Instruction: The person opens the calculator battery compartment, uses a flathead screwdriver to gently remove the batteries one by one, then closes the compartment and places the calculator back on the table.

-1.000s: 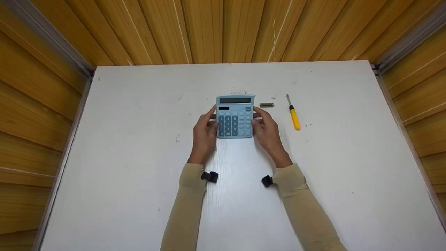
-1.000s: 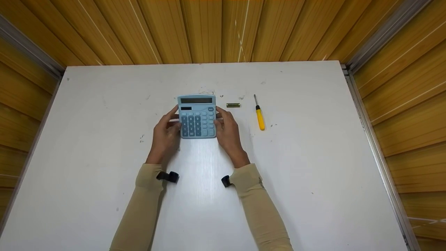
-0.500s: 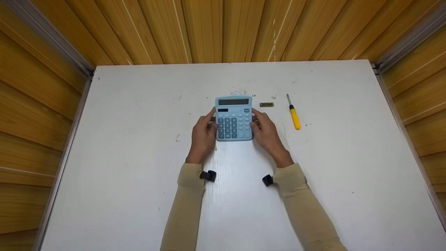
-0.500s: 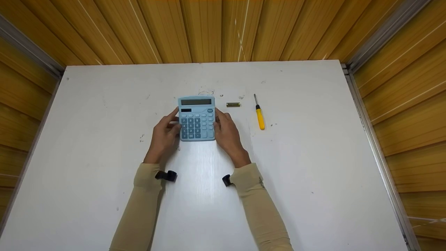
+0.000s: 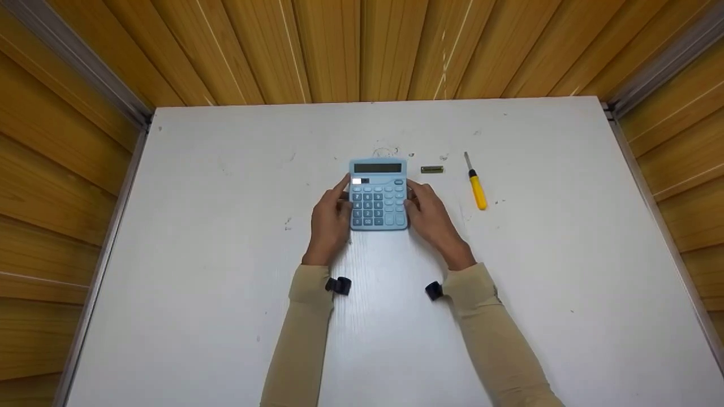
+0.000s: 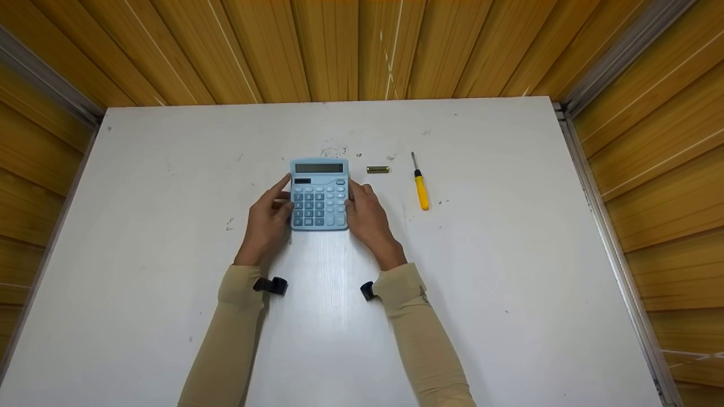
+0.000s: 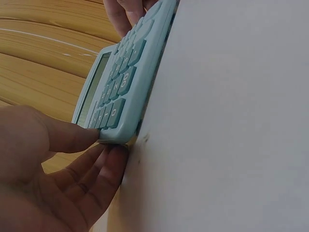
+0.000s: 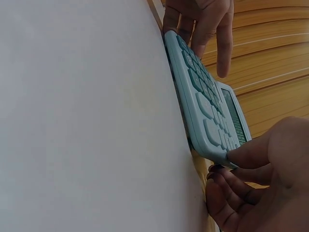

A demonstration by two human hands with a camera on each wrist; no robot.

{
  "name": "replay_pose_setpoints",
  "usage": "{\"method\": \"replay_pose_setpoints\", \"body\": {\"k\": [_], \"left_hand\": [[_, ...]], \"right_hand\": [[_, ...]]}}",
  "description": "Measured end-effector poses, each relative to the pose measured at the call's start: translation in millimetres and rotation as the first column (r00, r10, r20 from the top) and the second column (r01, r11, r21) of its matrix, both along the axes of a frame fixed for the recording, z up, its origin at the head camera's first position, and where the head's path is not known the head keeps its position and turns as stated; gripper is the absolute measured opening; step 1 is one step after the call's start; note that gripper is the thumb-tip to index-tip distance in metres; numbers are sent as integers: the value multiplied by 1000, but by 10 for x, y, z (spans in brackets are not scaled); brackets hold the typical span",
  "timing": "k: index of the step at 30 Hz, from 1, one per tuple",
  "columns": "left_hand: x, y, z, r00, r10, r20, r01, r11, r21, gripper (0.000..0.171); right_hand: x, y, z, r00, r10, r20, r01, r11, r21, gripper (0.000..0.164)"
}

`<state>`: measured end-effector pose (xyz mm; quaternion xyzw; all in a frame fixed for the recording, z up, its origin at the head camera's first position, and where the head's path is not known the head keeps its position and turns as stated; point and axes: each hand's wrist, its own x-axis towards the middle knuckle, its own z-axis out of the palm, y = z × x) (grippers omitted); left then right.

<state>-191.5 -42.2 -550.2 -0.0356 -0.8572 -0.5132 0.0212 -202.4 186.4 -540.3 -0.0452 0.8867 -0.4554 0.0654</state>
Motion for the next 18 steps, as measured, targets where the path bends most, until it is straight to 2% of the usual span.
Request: {"method": "replay_pose_setpoints", "body": {"k": [6, 12, 18], "left_hand": [[6, 6, -5, 1000, 15, 4, -15, 1000, -17, 59], [7, 36, 13, 999, 46, 4, -46, 996, -71, 56], [9, 54, 18, 997, 77, 20, -75, 991, -107, 53]], "right_hand": [[-18, -15, 3, 999, 9, 32, -10, 1000, 30, 52], [-29, -21, 7, 999, 14, 50, -17, 999, 52, 52], [-35, -19, -1, 1000, 26, 15, -27, 996, 80, 50]]}}
